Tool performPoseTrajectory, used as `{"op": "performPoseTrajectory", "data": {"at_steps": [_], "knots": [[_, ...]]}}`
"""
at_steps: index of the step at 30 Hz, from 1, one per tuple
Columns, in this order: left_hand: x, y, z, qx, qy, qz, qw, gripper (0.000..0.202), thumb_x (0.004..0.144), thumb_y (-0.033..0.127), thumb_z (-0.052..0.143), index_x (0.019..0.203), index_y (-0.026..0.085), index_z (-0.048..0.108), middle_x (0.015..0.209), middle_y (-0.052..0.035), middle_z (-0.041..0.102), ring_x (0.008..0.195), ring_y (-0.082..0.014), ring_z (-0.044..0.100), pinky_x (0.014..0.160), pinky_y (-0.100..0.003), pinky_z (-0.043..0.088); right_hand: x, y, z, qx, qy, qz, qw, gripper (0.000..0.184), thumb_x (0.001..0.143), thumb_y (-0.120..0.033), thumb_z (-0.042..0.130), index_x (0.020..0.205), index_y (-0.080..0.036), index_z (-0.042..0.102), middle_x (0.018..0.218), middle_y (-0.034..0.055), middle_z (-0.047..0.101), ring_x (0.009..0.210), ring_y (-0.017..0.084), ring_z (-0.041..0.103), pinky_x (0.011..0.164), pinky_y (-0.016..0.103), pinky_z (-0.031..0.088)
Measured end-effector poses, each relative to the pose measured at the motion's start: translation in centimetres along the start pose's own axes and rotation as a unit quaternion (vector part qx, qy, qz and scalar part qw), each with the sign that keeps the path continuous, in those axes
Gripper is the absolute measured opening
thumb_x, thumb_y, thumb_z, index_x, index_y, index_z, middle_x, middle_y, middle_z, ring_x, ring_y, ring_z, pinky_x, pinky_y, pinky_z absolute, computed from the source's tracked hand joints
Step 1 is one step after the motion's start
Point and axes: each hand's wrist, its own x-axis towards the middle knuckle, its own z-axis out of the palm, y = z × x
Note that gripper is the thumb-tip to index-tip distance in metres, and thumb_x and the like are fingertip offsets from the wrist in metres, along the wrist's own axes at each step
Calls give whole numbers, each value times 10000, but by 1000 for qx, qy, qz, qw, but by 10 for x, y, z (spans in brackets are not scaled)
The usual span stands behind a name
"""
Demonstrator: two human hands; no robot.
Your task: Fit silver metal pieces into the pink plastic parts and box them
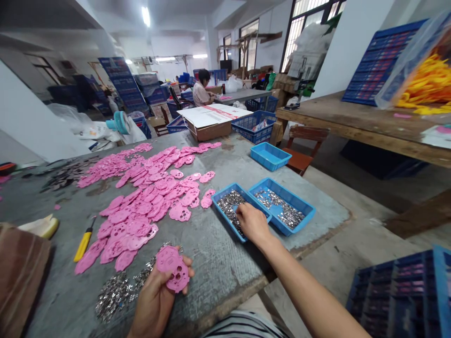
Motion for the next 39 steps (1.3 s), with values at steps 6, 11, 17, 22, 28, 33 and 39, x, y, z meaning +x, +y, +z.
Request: {"op": "performPoseTrajectory", "data": {"at_steps": [6,11,17,22,28,33,39], "knots": [[-3,2,2,-8,10,2,1000,559,699,249,665,1223,151,497,855,-97,691,689,-234,639,482,-291,457,4,6,0,63,41,-3,997,135,822,-154,526,837,-211,647,861,44,697,815,199,644,721,284,453],[-4,0,4,-13,14,8,1000,536,699,239,652,1210,149,516,846,-96,690,683,-235,640,477,-290,460,7,4,-3,36,10,11,999,212,848,-136,505,966,-210,665,999,68,704,902,208,654,768,288,451],[-8,-3,6,-22,17,22,999,353,700,225,642,1044,170,582,819,-80,685,651,-215,639,455,-259,445,7,0,-9,21,-2,14,1000,134,834,-130,525,842,-194,643,921,67,699,867,204,639,723,272,419],[-9,-3,6,-18,23,29,999,339,689,235,655,1014,172,587,821,-83,687,654,-221,646,454,-257,445,6,-2,-12,23,3,19,1000,102,798,-118,561,748,-202,590,800,33,678,764,183,618,651,250,376],[-9,-3,6,-18,12,26,999,316,703,227,646,1008,174,581,819,-80,688,656,-222,646,455,-252,445,6,-3,-11,29,0,40,999,115,798,-139,592,711,-205,558,734,29,667,720,184,612,605,243,341],[-9,-4,4,-19,10,25,999,336,714,226,638,1037,169,568,822,-85,688,661,-223,645,460,-258,452,7,-1,-12,35,-2,33,999,96,815,-163,586,732,-206,562,756,37,675,740,194,617,622,255,353],[-5,-6,2,-22,9,25,999,406,713,278,669,1088,173,556,825,-84,694,660,-217,650,437,-246,459,3,-3,-11,201,36,34,978,120,783,-186,565,667,-208,541,586,-11,589,578,158,559,593,263,384]]}}
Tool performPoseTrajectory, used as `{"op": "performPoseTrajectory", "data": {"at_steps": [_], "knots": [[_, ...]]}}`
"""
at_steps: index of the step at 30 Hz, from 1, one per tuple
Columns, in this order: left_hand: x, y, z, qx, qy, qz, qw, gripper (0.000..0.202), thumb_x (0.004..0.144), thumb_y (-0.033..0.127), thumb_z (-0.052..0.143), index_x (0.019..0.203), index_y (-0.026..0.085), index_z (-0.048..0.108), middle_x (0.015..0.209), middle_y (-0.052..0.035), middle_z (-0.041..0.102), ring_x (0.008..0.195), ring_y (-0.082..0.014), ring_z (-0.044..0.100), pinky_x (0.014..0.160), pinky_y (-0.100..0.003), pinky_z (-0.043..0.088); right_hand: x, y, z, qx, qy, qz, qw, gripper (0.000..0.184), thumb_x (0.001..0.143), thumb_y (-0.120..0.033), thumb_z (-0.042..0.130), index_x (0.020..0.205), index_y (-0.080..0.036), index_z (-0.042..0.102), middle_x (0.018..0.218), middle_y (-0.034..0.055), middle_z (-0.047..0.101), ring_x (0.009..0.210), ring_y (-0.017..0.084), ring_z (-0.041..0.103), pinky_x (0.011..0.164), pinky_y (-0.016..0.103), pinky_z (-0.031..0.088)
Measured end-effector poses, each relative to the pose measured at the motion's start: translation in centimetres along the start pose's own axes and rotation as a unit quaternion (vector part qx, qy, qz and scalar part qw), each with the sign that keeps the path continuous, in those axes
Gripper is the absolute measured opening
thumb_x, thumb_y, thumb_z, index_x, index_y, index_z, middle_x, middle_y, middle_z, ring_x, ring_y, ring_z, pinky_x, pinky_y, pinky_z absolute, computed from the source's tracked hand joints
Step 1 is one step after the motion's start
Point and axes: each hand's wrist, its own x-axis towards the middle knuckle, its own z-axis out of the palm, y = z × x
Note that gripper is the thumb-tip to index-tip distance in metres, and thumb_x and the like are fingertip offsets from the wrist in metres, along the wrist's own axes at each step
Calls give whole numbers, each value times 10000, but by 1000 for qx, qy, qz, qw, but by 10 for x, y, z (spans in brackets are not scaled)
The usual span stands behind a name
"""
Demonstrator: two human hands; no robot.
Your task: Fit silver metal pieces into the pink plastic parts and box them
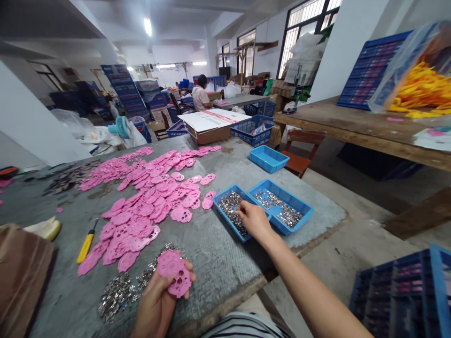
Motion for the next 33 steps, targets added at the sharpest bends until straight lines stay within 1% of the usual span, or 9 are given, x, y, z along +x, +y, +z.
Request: {"op": "performPoseTrajectory", "data": {"at_steps": [2,5,8,10,15,20,24,28,33], "knots": [[2,-3,3,6,4,4,1000,456,679,293,713,1087,176,548,808,-72,694,640,-205,647,420,-235,461,-7,-7,9,129,-19,-17,991,135,779,-247,576,658,-205,535,564,-24,563,529,141,531,562,258,401],[5,-8,11,30,17,16,999,542,600,320,796,1055,170,542,749,-50,689,585,-184,638,375,-206,440,-24,-24,31,283,-94,-108,948,216,783,-374,622,675,-191,581,701,11,628,624,145,572,602,268,452],[8,-11,18,41,28,26,998,622,544,353,841,1045,167,523,707,-36,687,540,-177,635,342,-189,420,-40,-39,52,321,-158,-214,909,304,791,-448,666,653,-179,629,843,48,644,795,156,597,734,290,468],[8,-12,18,30,26,16,999,660,527,368,855,1053,170,508,659,-24,675,528,-185,639,333,-184,409,-47,-44,60,321,-188,-238,897,352,800,-490,662,643,-175,648,842,50,624,816,153,589,756,293,461],[7,-11,12,15,3,-22,1000,665,516,368,869,1043,166,518,532,14,605,453,-174,604,331,-180,382,-52,-44,67,318,-240,-233,887,404,775,-566,657,656,-180,669,847,37,597,771,134,562,749,295,452],[8,-14,7,-1,-22,-51,998,605,527,343,870,1012,179,547,540,12,600,458,-155,588,336,-171,369,-52,-44,64,333,-276,-208,878,430,733,-594,681,647,-173,667,838,30,574,724,116,532,658,259,435],[8,-17,4,-8,-27,-52,998,568,524,304,866,983,174,556,545,16,603,406,-109,526,334,-166,364,-51,-44,61,340,-319,-187,865,438,693,-596,715,642,-163,668,853,30,561,720,109,508,610,232,407],[6,-15,8,11,17,-33,999,587,508,283,862,988,160,548,536,14,607,399,-108,523,322,-159,358,-53,-45,64,340,-334,-167,863,435,684,-587,728,646,-159,655,864,24,554,675,91,484,593,228,387],[6,-12,16,55,103,76,990,650,475,294,862,1018,161,530,610,19,637,437,-115,561,313,-155,372,-56,-42,79,334,-277,-106,895,397,663,-523,765,660,-155,616,801,-3,539,564,60,389,549,226,329]]}}
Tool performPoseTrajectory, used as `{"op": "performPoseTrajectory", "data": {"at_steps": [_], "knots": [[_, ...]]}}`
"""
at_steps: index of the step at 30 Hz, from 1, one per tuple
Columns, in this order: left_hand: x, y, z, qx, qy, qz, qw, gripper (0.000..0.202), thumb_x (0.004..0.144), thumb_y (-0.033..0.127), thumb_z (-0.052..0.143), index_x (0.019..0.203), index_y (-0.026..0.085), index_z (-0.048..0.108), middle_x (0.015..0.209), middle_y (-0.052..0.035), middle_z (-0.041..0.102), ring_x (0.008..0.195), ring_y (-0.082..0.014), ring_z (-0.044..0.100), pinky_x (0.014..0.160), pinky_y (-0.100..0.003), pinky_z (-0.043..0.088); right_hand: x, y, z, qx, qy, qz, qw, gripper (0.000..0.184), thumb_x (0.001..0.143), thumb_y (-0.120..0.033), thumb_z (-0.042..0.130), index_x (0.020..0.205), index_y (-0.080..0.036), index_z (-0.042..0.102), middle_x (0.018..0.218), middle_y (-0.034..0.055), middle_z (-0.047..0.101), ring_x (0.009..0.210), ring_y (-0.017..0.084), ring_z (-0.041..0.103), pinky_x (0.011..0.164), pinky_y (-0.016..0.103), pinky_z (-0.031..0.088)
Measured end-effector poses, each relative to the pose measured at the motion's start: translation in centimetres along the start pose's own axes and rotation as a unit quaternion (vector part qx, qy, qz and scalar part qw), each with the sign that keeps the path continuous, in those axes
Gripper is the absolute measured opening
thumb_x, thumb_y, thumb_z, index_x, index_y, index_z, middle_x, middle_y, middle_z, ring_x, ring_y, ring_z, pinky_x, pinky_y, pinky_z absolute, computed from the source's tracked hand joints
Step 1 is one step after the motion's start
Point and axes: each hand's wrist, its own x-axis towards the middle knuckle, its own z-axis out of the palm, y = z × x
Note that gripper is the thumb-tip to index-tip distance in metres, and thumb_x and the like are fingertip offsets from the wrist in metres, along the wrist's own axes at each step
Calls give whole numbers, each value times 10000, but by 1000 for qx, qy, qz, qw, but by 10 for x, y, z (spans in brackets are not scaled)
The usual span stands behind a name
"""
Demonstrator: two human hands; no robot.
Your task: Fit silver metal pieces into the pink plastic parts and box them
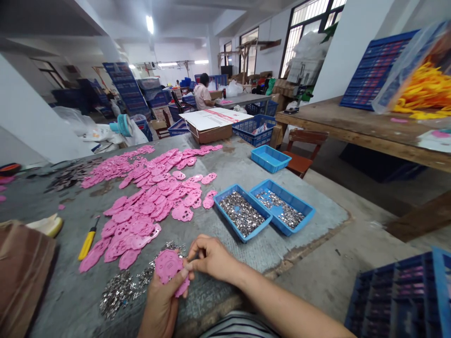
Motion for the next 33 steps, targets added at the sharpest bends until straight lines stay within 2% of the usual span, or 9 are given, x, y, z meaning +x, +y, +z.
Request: {"op": "performPoseTrajectory", "data": {"at_steps": [4,10,12,13,15,17,21,29,33], "knots": [[2,-6,1,30,32,54,998,631,477,321,851,1004,168,539,620,27,638,447,-120,571,319,-163,374,-1,5,5,31,25,36,999,423,645,-528,765,596,-152,577,748,-5,544,586,78,430,579,237,350],[4,-5,-2,83,23,36,996,533,528,255,810,981,168,542,603,32,641,416,-94,524,359,-180,394,-3,-1,4,16,35,16,999,391,717,-506,702,580,-170,556,738,17,564,659,123,512,640,266,410],[1,3,1,65,3,3,998,540,530,249,814,988,176,537,628,31,641,478,-113,572,395,-188,433,-5,-9,1,12,38,4,999,390,748,-511,665,586,-174,556,776,29,564,655,125,516,641,276,422],[0,8,3,29,-27,-7,999,532,567,284,800,1011,184,525,673,21,653,515,-126,600,410,-195,451,-6,-13,0,4,42,-3,999,376,761,-501,652,597,-173,569,817,40,566,687,131,529,671,287,429],[-1,19,8,-53,-87,-38,994,450,680,413,717,1009,179,518,751,-15,671,599,-160,653,443,-213,484,-6,-22,-4,-17,64,-3,998,305,756,-441,667,627,-173,601,908,61,574,792,159,557,736,311,434],[0,27,11,-102,-106,-84,985,416,787,499,588,1022,162,520,763,-40,673,632,-190,675,447,-238,503,-3,-27,-8,-43,67,-1,997,252,754,-384,672,623,-178,609,922,69,587,919,193,556,786,328,428],[1,33,15,-148,-81,-137,976,454,932,482,351,1128,116,534,741,-59,674,636,-189,676,461,-248,527,-1,-33,-10,-74,-1,11,997,237,783,-324,640,586,-201,592,701,54,588,1083,236,511,833,357,429],[-2,34,16,-153,-32,-120,980,494,888,549,453,1115,131,586,824,-72,686,731,-198,677,510,-240,539,-3,-40,-6,-105,-50,6,993,223,811,-311,623,611,-214,605,585,33,571,1088,231,526,826,372,455],[-1,32,15,-134,-43,-117,983,504,918,550,365,1040,120,597,807,-82,672,732,-205,670,497,-245,527,-3,-39,-6,-121,-51,4,991,244,824,-304,614,601,-206,604,603,33,563,1081,230,531,837,369,456]]}}
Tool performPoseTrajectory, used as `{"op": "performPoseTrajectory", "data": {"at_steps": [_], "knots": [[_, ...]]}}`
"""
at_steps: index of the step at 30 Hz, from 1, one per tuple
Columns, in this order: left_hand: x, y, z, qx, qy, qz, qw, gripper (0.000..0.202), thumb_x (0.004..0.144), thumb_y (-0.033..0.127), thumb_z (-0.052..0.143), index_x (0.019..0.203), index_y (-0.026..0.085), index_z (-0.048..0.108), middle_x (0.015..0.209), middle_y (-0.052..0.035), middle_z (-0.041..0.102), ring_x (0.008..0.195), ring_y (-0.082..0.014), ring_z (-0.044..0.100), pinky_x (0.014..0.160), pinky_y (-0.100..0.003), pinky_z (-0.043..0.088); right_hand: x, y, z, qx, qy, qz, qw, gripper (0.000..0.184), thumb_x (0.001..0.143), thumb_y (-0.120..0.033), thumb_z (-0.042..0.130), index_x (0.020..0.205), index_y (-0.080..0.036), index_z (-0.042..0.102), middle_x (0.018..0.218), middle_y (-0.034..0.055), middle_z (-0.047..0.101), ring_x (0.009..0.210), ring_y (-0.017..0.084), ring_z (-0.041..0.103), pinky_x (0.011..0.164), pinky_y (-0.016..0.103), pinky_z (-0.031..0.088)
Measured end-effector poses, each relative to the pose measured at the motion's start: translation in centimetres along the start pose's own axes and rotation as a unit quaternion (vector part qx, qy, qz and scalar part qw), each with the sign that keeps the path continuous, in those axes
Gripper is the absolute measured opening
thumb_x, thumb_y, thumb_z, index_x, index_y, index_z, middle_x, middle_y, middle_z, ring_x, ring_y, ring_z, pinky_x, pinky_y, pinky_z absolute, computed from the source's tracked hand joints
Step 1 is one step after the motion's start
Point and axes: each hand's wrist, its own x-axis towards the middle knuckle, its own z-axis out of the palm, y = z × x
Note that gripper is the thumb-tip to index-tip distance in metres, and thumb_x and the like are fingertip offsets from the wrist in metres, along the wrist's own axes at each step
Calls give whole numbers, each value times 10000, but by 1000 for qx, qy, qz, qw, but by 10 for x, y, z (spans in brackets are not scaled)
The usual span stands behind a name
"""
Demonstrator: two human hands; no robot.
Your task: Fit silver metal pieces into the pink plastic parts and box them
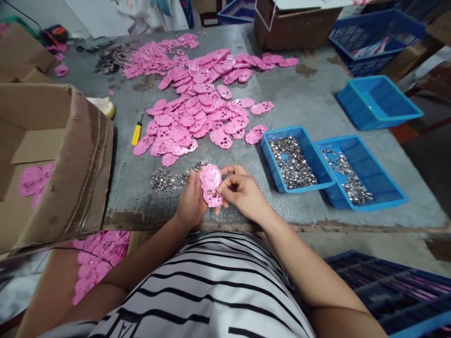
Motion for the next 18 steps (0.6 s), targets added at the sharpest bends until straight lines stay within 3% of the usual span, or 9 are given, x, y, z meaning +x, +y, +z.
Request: {"op": "performPoseTrajectory", "data": {"at_steps": [5,13,18], "knots": [[0,-1,1,9,-19,-22,1000,533,893,606,363,967,132,596,770,-71,651,715,-207,668,439,-214,484,0,3,3,-15,20,1,1000,229,810,-303,612,613,-186,610,840,66,602,1008,216,556,795,346,472],[-2,-2,4,-50,21,7,999,417,913,521,414,946,147,596,873,-68,666,872,-212,662,637,-276,564,-3,4,5,-53,45,-29,997,207,818,-253,590,621,-196,564,788,60,588,1056,229,540,803,339,468],[-2,-5,4,-59,19,19,998,398,926,496,403,973,151,597,929,-76,676,928,-210,653,666,-268,561,-9,5,14,-110,85,-75,988,154,835,-232,566,686,-197,550,999,91,588,1102,226,528,850,359,460]]}}
